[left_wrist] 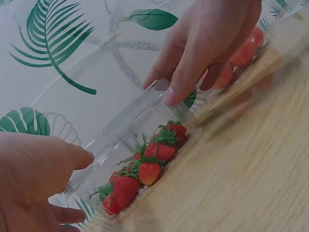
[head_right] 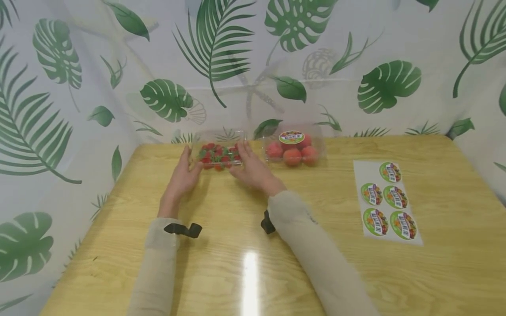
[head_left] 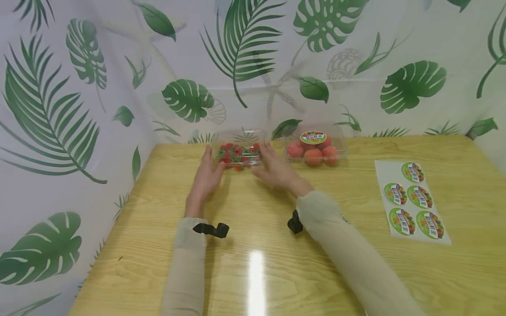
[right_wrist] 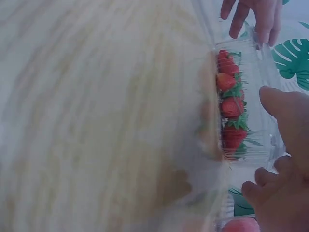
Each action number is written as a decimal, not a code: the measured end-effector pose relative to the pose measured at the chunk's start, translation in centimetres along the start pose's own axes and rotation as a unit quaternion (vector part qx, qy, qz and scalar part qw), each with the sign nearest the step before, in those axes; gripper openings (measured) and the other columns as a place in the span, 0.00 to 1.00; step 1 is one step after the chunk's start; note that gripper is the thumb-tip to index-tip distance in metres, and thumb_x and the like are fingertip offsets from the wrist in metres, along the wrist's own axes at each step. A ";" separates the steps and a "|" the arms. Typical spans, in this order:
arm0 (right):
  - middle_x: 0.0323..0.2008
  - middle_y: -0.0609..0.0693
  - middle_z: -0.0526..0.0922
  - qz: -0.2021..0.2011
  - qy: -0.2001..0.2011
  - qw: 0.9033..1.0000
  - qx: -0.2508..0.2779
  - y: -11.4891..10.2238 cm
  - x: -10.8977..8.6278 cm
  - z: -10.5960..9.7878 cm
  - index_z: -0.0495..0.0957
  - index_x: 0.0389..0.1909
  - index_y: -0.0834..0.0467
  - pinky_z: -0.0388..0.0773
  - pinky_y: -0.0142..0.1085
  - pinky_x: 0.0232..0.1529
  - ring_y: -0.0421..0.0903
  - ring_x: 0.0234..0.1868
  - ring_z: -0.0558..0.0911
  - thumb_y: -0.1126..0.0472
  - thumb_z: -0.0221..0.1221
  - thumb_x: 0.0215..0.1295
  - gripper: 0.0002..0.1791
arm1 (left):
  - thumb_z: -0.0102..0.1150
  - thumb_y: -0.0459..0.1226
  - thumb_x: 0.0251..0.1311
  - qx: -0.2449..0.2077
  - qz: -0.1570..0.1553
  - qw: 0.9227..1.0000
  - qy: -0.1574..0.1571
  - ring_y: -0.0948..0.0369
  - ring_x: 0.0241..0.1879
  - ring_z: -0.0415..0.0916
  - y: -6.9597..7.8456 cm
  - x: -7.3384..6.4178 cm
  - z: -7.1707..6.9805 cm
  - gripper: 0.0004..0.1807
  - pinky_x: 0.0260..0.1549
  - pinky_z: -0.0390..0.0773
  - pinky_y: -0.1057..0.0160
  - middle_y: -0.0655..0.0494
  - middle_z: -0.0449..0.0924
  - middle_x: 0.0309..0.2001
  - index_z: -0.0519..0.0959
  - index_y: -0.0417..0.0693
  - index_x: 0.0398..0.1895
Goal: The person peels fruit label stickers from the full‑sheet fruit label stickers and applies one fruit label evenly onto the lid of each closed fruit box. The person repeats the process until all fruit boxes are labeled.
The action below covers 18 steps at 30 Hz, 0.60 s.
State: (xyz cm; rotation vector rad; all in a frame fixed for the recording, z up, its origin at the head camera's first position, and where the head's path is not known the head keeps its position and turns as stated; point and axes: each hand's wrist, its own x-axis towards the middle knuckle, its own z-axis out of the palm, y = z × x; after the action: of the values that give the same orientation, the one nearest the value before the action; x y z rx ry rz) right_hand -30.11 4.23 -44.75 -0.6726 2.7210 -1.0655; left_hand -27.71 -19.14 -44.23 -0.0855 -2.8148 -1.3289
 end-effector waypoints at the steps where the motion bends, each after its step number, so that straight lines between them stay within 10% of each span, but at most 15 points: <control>1: 0.79 0.60 0.31 0.001 0.002 1.000 0.000 0.0 0.0 0.1 0.29 0.79 0.54 0.49 0.55 0.74 0.60 0.78 0.44 0.49 0.54 0.74 0.49 | 0.45 0.41 0.76 0.006 0.002 1.000 -0.002 0.44 0.77 0.43 -0.1 0.0 0.1 0.39 0.73 0.48 0.48 0.38 0.41 0.79 0.38 0.40 0.79; 18: 0.78 0.60 0.46 0.037 0.067 0.997 0.021 -0.6 0.5 0.6 0.50 0.78 0.59 0.54 0.49 0.73 0.54 0.75 0.57 0.53 0.56 0.74 0.38 | 0.43 0.41 0.77 0.019 0.025 0.999 0.022 0.42 0.74 0.51 -0.5 0.3 0.6 0.35 0.72 0.53 0.48 0.34 0.48 0.75 0.44 0.35 0.78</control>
State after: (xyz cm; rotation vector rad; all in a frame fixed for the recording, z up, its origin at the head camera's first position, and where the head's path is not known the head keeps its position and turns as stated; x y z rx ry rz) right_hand -30.11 3.24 -44.76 -0.5069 2.8014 -1.1884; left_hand -28.04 -18.94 -44.99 -0.1247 -2.7817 -1.2503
